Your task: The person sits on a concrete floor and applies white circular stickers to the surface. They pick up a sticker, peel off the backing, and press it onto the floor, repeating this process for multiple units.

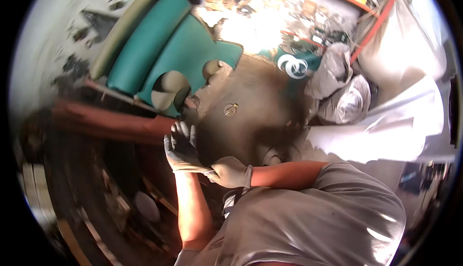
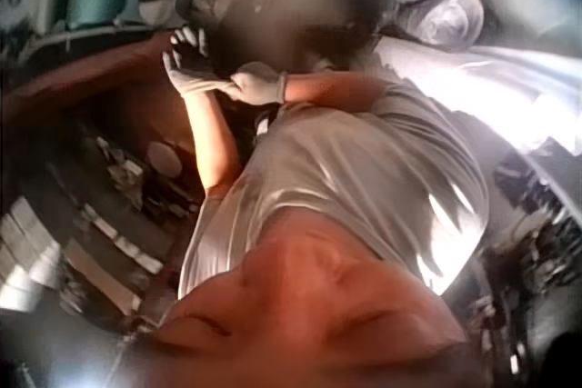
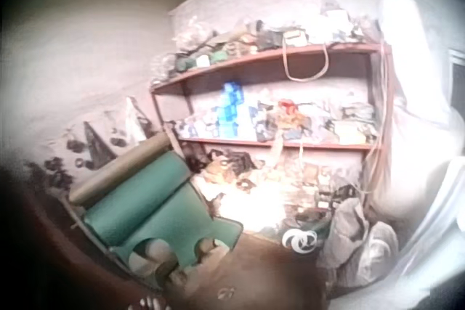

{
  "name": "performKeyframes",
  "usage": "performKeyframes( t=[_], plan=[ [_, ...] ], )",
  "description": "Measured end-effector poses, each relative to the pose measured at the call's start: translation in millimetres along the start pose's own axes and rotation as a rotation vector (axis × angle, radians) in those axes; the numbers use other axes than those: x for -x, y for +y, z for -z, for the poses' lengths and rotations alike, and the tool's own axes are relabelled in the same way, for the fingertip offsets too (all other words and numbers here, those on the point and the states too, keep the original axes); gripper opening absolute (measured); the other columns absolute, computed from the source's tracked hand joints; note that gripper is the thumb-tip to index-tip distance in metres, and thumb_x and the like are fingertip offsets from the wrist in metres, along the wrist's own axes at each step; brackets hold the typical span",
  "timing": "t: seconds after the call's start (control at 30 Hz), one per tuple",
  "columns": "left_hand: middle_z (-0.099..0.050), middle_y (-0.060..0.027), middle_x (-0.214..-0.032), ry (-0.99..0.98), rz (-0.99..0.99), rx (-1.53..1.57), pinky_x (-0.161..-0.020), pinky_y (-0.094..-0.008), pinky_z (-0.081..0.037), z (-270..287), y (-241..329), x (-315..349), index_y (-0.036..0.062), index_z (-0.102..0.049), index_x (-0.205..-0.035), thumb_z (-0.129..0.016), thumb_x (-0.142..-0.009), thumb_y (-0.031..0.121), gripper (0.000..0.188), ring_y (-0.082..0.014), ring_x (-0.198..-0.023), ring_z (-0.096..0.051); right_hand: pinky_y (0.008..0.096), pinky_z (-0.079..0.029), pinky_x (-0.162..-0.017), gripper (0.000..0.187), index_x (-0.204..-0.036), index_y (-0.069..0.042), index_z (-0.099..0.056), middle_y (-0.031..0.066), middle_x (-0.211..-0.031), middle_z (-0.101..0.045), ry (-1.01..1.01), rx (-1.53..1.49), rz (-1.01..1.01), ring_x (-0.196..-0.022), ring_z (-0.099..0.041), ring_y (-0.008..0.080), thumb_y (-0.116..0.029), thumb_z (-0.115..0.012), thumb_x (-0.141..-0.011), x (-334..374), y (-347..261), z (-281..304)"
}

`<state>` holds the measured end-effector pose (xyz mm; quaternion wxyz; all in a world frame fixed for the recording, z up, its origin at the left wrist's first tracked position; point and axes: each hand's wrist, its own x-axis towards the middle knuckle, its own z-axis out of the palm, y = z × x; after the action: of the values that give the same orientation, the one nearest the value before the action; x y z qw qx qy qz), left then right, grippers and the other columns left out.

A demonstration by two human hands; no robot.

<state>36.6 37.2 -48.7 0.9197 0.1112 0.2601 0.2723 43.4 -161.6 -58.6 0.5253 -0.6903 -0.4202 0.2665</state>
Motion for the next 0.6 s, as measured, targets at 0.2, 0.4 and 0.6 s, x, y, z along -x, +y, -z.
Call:
performKeyframes(
  t=[0.2, 0.4, 0.6],
  plan=[
    [-0.054, -0.0025, -0.154, -0.158, 0.353, -0.418, -0.121, -0.0638, -0.017, -29.0, -78.0, -237.4, 0.0147, -0.054, -0.146, -0.033, -0.108, 0.061, 0.063, -0.0228, -0.15, -0.04, 0.0539, -0.053, -0.082, 0.035, -0.099, -0.008, -0.076, 0.0213, -0.083, -0.07, 0.255, 0.143, -0.32, -0.083, -0.07, 0.0429, -0.038, -0.059, -0.101, -125.7, 114.7, 24.1],
    [-0.047, -0.019, -0.159, -0.276, 1.145, -0.475, -0.123, -0.06, -0.029, -2.8, -185.4, -350.0, 0.0093, -0.043, -0.159, -0.051, -0.097, 0.076, 0.092, -0.0407, -0.146, -0.043, 0.0528, -0.055, -0.08, 0.03, -0.102, -0.005, -0.075, 0.0223, -0.088, -0.072, 0.662, 0.049, -0.673, -0.087, -0.071, 0.0422, -0.032, -0.065, -0.094, -186.3, 222.1, -7.9],
    [-0.062, -0.0197, -0.139, -0.488, 1.22, -0.923, -0.12, -0.0478, -0.037, 163.9, -193.1, -409.0, 0.0006, -0.056, -0.142, -0.044, -0.112, 0.038, 0.05, -0.0348, -0.133, -0.056, 0.0504, -0.057, -0.079, 0.035, -0.104, -0.006, -0.075, 0.0176, -0.087, -0.075, 0.554, -0.251, -0.862, -0.083, -0.073, 0.0385, -0.037, -0.062, -0.096, -200.7, 291.1, -104.3]
  ],
)
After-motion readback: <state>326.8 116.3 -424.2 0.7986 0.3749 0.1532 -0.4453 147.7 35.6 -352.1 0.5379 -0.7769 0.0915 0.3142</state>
